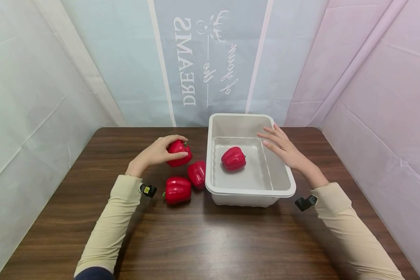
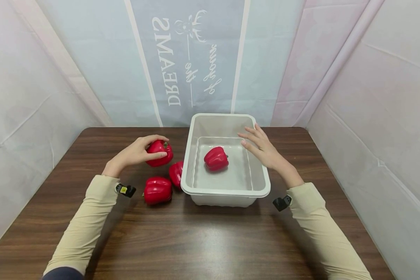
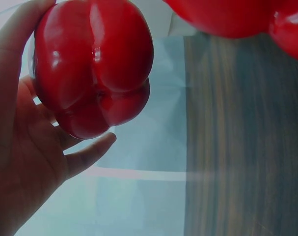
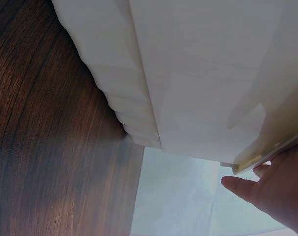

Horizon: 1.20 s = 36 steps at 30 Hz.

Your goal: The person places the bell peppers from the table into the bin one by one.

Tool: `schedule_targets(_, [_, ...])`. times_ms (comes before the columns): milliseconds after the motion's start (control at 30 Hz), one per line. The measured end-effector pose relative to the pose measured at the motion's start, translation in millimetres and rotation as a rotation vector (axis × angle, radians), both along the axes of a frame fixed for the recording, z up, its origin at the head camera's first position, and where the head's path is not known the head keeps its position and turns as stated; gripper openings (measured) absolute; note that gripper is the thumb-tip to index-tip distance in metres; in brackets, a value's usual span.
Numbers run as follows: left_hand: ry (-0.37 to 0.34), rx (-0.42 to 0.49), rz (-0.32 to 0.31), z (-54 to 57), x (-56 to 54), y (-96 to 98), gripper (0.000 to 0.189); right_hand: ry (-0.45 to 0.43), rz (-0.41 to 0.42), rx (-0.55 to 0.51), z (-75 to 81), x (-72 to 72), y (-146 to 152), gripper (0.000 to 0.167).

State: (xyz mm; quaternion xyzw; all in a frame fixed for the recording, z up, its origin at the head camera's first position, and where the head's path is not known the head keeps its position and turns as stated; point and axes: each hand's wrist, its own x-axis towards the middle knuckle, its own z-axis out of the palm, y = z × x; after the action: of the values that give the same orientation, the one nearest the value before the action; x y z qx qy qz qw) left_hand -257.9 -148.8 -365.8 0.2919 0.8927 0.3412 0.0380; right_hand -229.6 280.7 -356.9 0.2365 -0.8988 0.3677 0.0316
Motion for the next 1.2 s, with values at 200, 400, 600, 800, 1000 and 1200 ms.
schedule_targets(200, [0.001, 0.002, 0.005, 4.0, 1.5, 2.0, 0.049, -0.005, -0.003, 0.002, -0.8, -1.0, 0.9, 0.041])
schedule_targets(400, [0.016, 0.005, 0.008, 4.2, 0.2, 2.1, 0.049, -0.002, 0.000, 0.001, -1.0, -1.5, 1.2, 0.041])
schedule_targets(600, [0.014, 0.010, 0.016, 4.3, 0.0, 3.3, 0.050, 0.003, 0.003, 0.000, -0.8, -1.0, 0.6, 0.041])
schedule_targets(800, [0.012, 0.014, 0.015, 4.8, -0.1, 5.4, 0.050, 0.004, 0.006, -0.003, -1.1, -0.5, 0.2, 0.040])
schedule_targets(1000, [0.027, 0.021, 0.017, 5.8, -0.5, 7.1, 0.050, 0.003, 0.003, -0.001, -2.0, -1.8, 0.8, 0.040])
schedule_targets(1200, [0.043, 0.025, 0.019, 5.7, -1.3, 7.9, 0.053, 0.015, 0.008, 0.002, -3.8, -2.8, 1.7, 0.040])
